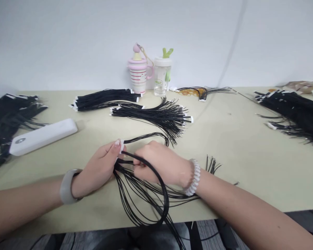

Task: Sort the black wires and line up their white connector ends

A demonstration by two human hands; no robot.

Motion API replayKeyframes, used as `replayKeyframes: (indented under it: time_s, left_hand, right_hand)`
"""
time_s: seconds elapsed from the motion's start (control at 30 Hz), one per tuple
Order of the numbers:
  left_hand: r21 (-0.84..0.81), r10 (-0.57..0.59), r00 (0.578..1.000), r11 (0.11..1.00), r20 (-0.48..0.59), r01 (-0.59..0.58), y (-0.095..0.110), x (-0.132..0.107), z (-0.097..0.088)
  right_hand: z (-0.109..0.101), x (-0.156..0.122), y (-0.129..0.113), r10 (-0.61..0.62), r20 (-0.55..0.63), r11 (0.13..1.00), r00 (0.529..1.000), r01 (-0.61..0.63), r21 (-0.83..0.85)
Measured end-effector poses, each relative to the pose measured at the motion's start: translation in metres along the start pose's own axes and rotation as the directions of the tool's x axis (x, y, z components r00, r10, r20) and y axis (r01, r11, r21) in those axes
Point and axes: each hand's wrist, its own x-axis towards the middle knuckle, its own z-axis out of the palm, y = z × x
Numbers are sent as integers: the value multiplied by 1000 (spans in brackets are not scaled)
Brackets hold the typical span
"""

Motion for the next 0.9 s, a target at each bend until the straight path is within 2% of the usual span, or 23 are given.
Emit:
replayKeyframes:
  time_s: [0.07,0.13,0.17,0.2,0.23,0.27,0.3,0.33,0.37,0.4,0.47,0.53,0.67,0.77,0.83,0.9]
  left_hand:
    - [-61,-63,998,996,12,64,-2,1,0]
    - [-103,-101,995,990,11,102,-4,2,-1]
    - [-120,-112,994,986,8,112,-5,2,-1]
    - [-135,-118,993,984,5,118,-7,2,0]
    - [-149,-124,992,981,7,124,-8,2,0]
    - [-163,-133,991,978,13,133,-9,2,0]
    - [-175,-142,990,974,19,143,-10,2,0]
    - [-179,-143,989,973,22,145,-10,2,0]
    - [-174,-136,991,975,20,137,-11,2,0]
    - [-163,-122,992,979,15,123,-11,2,0]
    - [-122,-80,997,989,-2,79,-11,1,-1]
    - [-83,-42,999,996,-26,39,-10,1,-1]
    - [-46,-12,998,999,-60,9,-7,1,-1]
    - [-37,-20,998,999,-64,18,-7,1,0]
    - [-36,-19,998,999,-61,17,-8,2,-1]
    - [-43,-15,999,999,-46,13,-7,2,-1]
  right_hand:
    - [-18,-4,9,76,-25,995,997,-78,-58]
    - [-37,-8,22,187,-264,967,946,-225,-121]
    - [-46,-10,30,229,-398,949,888,-296,-113]
    - [-55,-12,38,278,-535,934,798,-355,-44]
    - [-62,-13,46,334,-647,923,685,-378,76]
    - [-68,-14,53,382,-732,917,564,-332,222]
    - [-74,-15,58,432,-775,902,462,-224,369]
    - [-78,-15,62,488,-783,864,386,-85,496]
    - [-82,-15,64,544,-765,802,344,56,595]
    - [-83,-15,63,598,-728,723,335,165,670]
    - [-83,-13,56,681,-632,583,371,247,774]
    - [-76,-12,43,678,-591,548,438,235,803]
    - [-53,-11,20,438,-631,704,640,193,684]
    - [-38,-10,13,293,-496,827,817,44,561]
    - [-30,-10,10,249,-417,914,874,-70,400]
    - [-24,-9,8,180,-409,974,895,-105,198]
